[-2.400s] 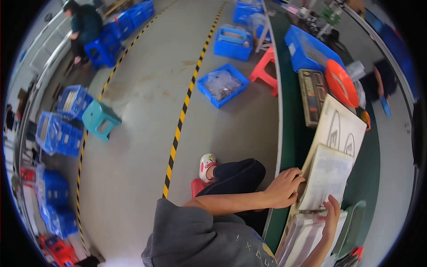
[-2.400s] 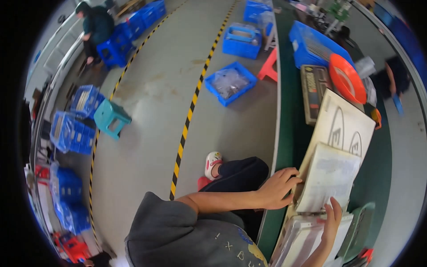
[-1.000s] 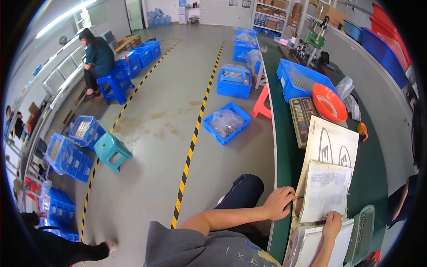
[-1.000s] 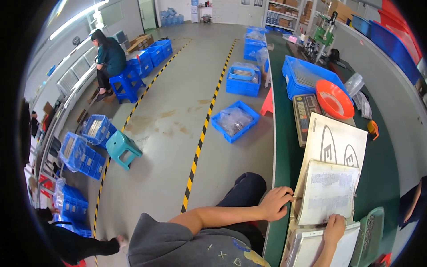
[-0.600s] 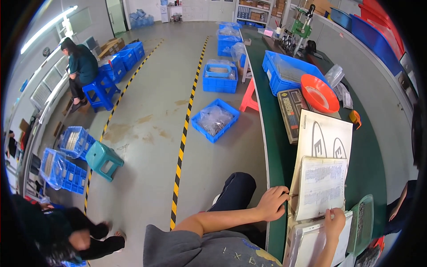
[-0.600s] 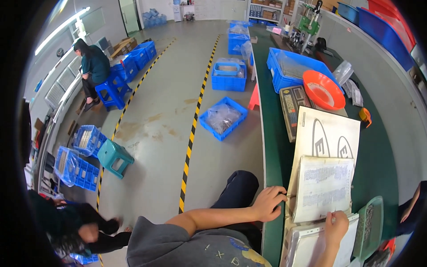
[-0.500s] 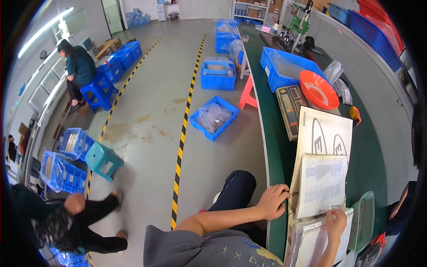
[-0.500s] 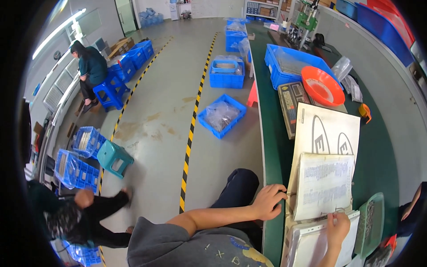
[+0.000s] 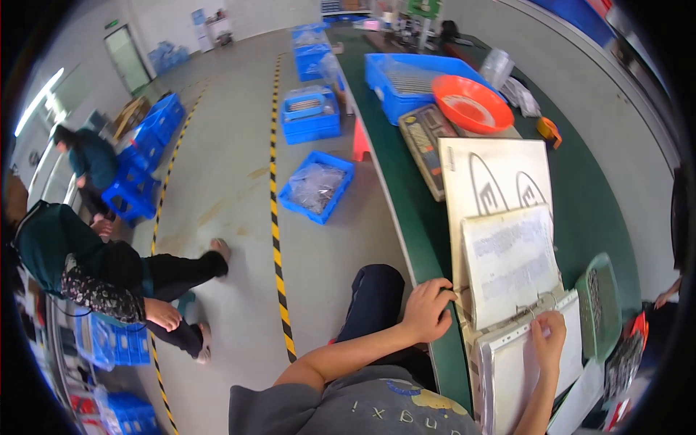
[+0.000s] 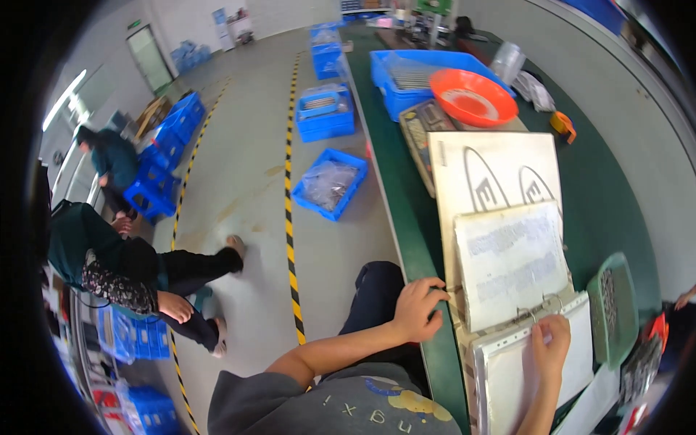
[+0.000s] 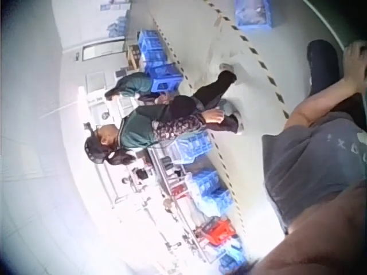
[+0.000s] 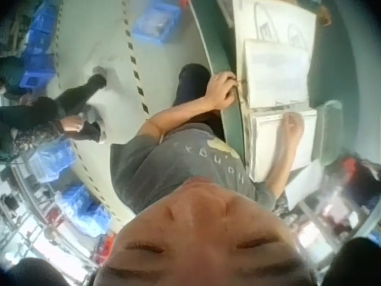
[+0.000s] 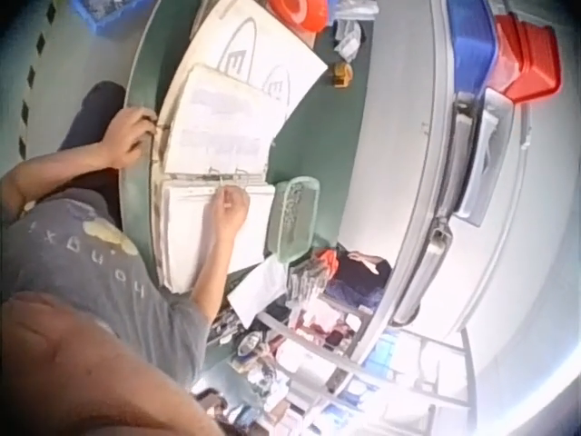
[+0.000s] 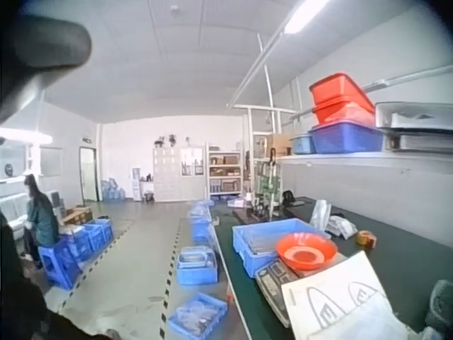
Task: The recorder flips through a technical manual in a binder to find a specific part specification and then uses a digital caliper to measure a screw.
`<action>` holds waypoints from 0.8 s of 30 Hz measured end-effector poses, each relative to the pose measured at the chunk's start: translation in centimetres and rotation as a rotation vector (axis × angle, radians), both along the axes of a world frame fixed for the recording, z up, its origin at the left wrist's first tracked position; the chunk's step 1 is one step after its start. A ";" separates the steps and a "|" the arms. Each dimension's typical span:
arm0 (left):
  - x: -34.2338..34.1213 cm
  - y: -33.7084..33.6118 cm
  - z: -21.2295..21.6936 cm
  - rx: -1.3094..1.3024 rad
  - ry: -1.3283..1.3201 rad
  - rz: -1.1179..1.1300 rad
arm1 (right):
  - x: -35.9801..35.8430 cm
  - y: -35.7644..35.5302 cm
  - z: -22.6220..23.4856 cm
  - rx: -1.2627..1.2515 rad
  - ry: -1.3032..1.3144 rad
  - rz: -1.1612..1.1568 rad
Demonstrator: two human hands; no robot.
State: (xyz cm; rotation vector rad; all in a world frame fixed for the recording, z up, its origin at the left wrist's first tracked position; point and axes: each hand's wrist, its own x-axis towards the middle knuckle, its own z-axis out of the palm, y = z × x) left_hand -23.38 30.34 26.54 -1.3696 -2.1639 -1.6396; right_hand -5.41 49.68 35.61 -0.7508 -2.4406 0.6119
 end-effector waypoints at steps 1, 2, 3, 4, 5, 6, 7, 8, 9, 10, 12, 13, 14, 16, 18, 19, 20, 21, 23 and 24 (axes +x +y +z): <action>-0.1 0.0 -0.1 -0.005 0.015 0.009 | -0.1 0.0 -0.1 0.015 0.022 0.028; -0.2 0.0 -0.3 -0.009 0.030 0.017 | -0.1 0.0 -0.2 0.031 0.043 0.055; -0.3 0.0 -0.4 -0.017 0.040 0.030 | -0.2 0.0 -0.3 0.028 0.020 0.050; -0.4 0.1 -0.3 -0.029 0.042 0.026 | -0.3 0.2 -0.3 0.020 -0.004 0.039; -0.6 0.4 -0.4 -0.028 0.062 0.021 | -0.2 0.4 -0.4 0.041 -0.028 0.048; -0.7 0.5 -0.6 -0.034 0.085 0.020 | -0.2 0.8 -0.7 0.051 -0.050 0.063; -1.0 0.6 -0.6 -0.050 0.108 0.028 | -0.4 0.7 -0.3 0.075 -0.060 0.064; -1.1 0.8 -0.7 -0.065 0.131 0.030 | -0.7 0.5 0.1 0.097 -0.073 0.061; -1.2 0.8 -0.5 -0.072 0.137 0.029 | -0.9 0.5 0.2 0.153 -0.029 0.078; -1.3 0.8 -0.5 -0.083 0.143 0.029 | -0.8 0.2 0.7 0.159 -0.079 0.071; -1.6 0.5 -0.5 -0.021 0.085 -0.004 | 1.3 0.2 1.0 0.219 -0.106 -0.054; -1.4 0.6 -0.4 0.031 0.063 -0.023 | 2.6 0.3 1.3 0.269 -0.016 -0.144; -1.2 0.5 -0.3 0.080 0.041 -0.024 | 3.9 0.3 1.2 0.322 0.075 -0.217; -0.5 0.9 1.1 0.120 0.083 -0.101 | 8.5 -0.3 0.4 0.287 0.106 -0.413; 1.0 1.7 3.3 0.141 0.132 -0.329 | 12.8 -1.8 -0.9 0.251 0.135 -0.586; 1.8 2.5 4.2 0.104 0.138 -0.446 | 15.0 -3.1 -1.7 0.220 0.192 -0.711; 2.3 3.1 4.9 0.114 0.135 -0.493 | 16.6 -4.3 -2.4 0.200 0.251 -0.841; 2.6 3.8 5.7 0.060 0.145 -0.586 | 17.4 -5.2 -3.2 0.248 0.241 -0.868; 3.1 5.2 6.8 -0.010 0.137 -0.731 | 17.8 -6.6 -5.0 0.150 0.303 -0.939; 3.3 5.7 7.1 -0.058 0.128 -0.749 | 17.4 -7.2 -5.3 0.041 0.371 -0.966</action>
